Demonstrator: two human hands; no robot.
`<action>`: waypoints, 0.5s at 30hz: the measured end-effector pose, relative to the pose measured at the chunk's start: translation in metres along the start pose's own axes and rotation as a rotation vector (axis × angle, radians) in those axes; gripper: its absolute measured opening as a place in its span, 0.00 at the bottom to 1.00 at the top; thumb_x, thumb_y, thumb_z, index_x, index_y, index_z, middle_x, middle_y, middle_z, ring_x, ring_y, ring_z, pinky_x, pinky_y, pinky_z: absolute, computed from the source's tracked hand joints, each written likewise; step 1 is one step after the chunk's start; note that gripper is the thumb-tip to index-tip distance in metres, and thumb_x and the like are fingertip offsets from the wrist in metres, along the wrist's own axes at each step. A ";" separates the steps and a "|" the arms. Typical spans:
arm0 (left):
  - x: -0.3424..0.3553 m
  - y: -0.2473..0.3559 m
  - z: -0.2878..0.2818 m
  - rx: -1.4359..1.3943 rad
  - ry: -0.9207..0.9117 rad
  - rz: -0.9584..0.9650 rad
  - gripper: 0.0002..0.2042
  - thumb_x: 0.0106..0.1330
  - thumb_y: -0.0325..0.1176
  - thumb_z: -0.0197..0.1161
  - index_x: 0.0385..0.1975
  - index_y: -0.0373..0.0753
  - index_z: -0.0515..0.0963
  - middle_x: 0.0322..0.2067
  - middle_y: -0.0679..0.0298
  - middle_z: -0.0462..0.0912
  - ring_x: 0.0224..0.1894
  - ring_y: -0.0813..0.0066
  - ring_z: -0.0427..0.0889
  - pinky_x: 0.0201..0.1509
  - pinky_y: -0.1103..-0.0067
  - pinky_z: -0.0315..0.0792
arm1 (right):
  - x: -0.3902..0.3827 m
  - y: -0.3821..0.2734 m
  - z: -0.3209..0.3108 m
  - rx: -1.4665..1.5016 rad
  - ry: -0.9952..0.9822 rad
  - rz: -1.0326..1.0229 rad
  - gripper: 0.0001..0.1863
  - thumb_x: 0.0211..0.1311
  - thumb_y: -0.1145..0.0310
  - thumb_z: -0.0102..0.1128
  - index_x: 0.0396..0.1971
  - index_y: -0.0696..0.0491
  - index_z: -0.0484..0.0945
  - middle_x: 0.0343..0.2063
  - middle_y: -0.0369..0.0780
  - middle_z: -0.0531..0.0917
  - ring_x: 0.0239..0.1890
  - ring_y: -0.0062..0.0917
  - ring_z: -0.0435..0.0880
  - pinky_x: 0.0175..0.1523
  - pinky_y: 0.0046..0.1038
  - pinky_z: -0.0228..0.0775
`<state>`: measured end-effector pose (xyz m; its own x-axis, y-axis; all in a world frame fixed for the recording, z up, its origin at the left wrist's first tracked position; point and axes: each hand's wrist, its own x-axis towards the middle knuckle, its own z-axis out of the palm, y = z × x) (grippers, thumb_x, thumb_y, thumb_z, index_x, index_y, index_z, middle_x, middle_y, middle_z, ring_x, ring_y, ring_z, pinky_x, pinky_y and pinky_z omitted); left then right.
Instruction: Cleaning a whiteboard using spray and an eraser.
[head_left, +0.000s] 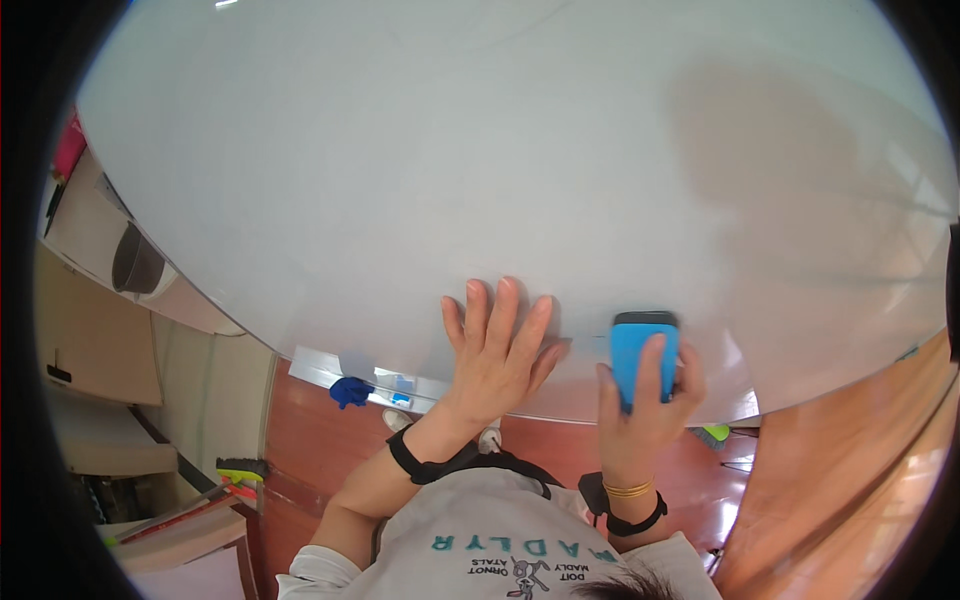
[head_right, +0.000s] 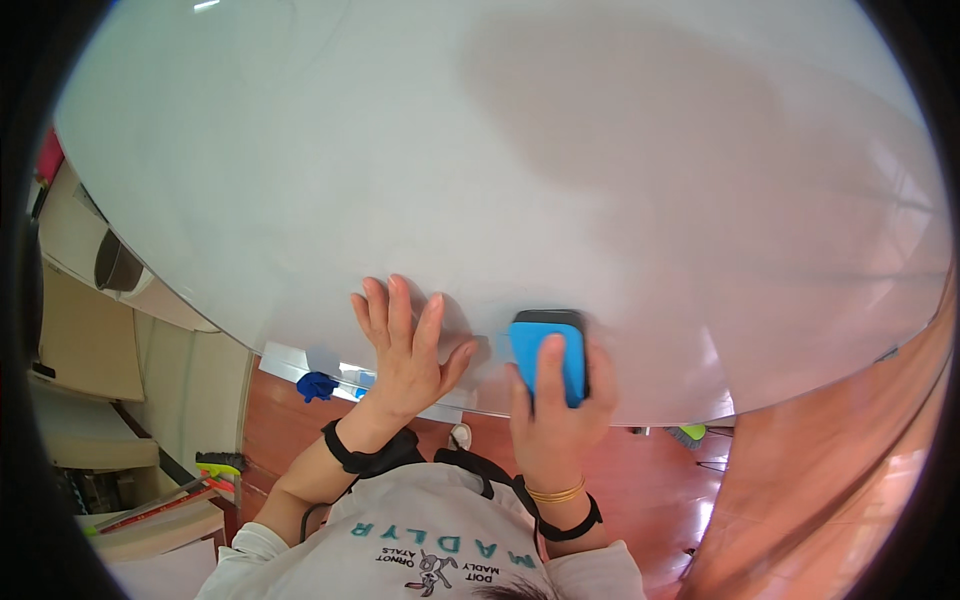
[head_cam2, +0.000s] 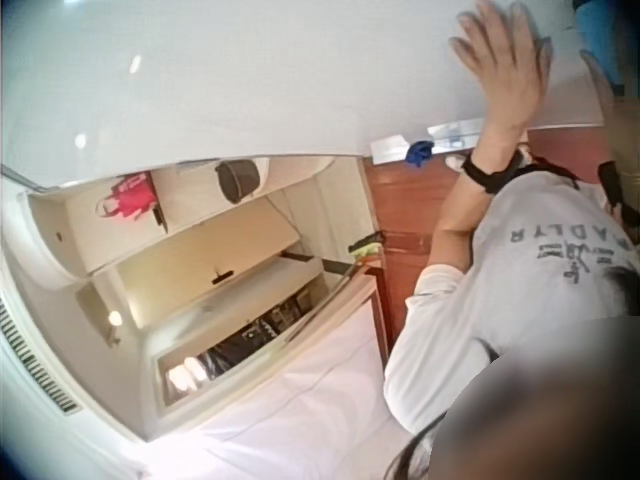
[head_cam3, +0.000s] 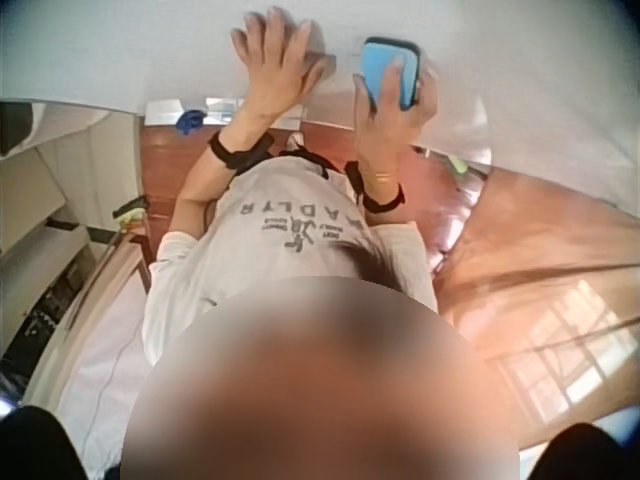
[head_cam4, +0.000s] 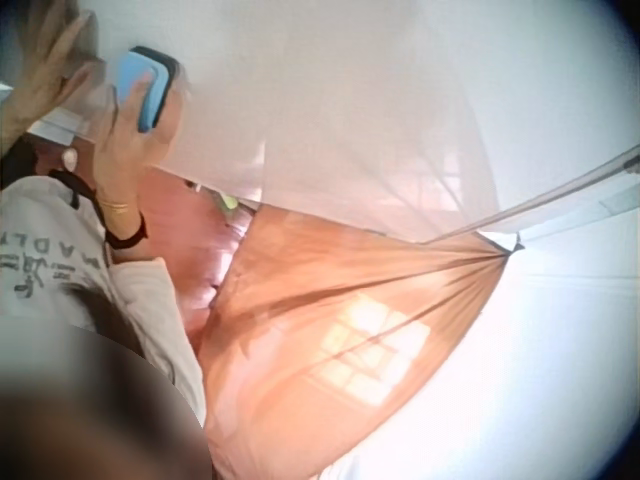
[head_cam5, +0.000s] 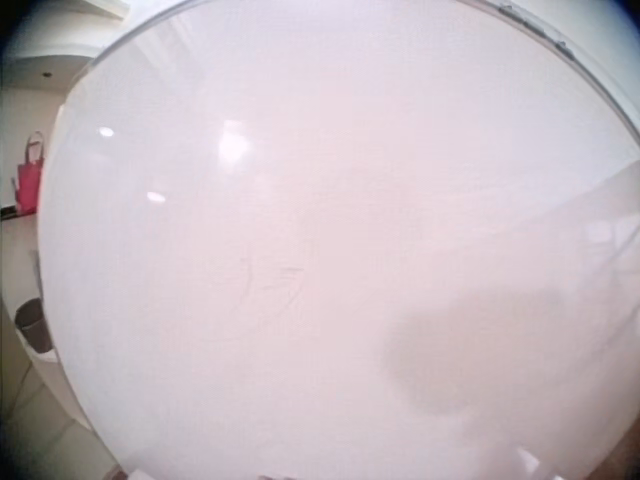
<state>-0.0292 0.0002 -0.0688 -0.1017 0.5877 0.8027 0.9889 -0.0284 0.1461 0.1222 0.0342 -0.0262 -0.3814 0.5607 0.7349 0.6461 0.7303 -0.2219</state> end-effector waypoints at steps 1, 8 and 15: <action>-0.001 -0.002 0.003 0.036 0.020 0.032 0.35 0.50 0.40 0.61 0.56 0.36 0.54 0.59 0.41 0.41 0.62 0.40 0.32 0.59 0.52 0.26 | 0.002 0.001 -0.001 -0.009 0.069 0.056 0.27 0.39 0.70 0.67 0.46 0.50 0.71 0.44 0.50 0.64 0.43 0.40 0.68 0.40 0.33 0.67; -0.004 -0.003 0.013 0.110 0.047 0.050 0.37 0.52 0.49 0.59 0.57 0.36 0.51 0.59 0.41 0.37 0.62 0.41 0.28 0.58 0.52 0.22 | 0.001 0.003 0.002 0.008 -0.002 -0.072 0.28 0.38 0.72 0.67 0.45 0.50 0.71 0.45 0.50 0.63 0.42 0.41 0.68 0.39 0.33 0.67; 0.001 -0.007 0.019 0.158 0.069 0.075 0.35 0.53 0.52 0.57 0.55 0.37 0.54 0.59 0.41 0.37 0.61 0.41 0.27 0.57 0.52 0.21 | 0.007 0.002 0.006 -0.004 -0.018 -0.061 0.29 0.39 0.73 0.66 0.47 0.51 0.69 0.46 0.50 0.61 0.43 0.41 0.66 0.41 0.33 0.65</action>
<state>-0.0342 0.0164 -0.0805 -0.0291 0.5318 0.8464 0.9982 0.0607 -0.0038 0.1163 0.0417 -0.0256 -0.4322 0.5223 0.7351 0.6238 0.7618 -0.1745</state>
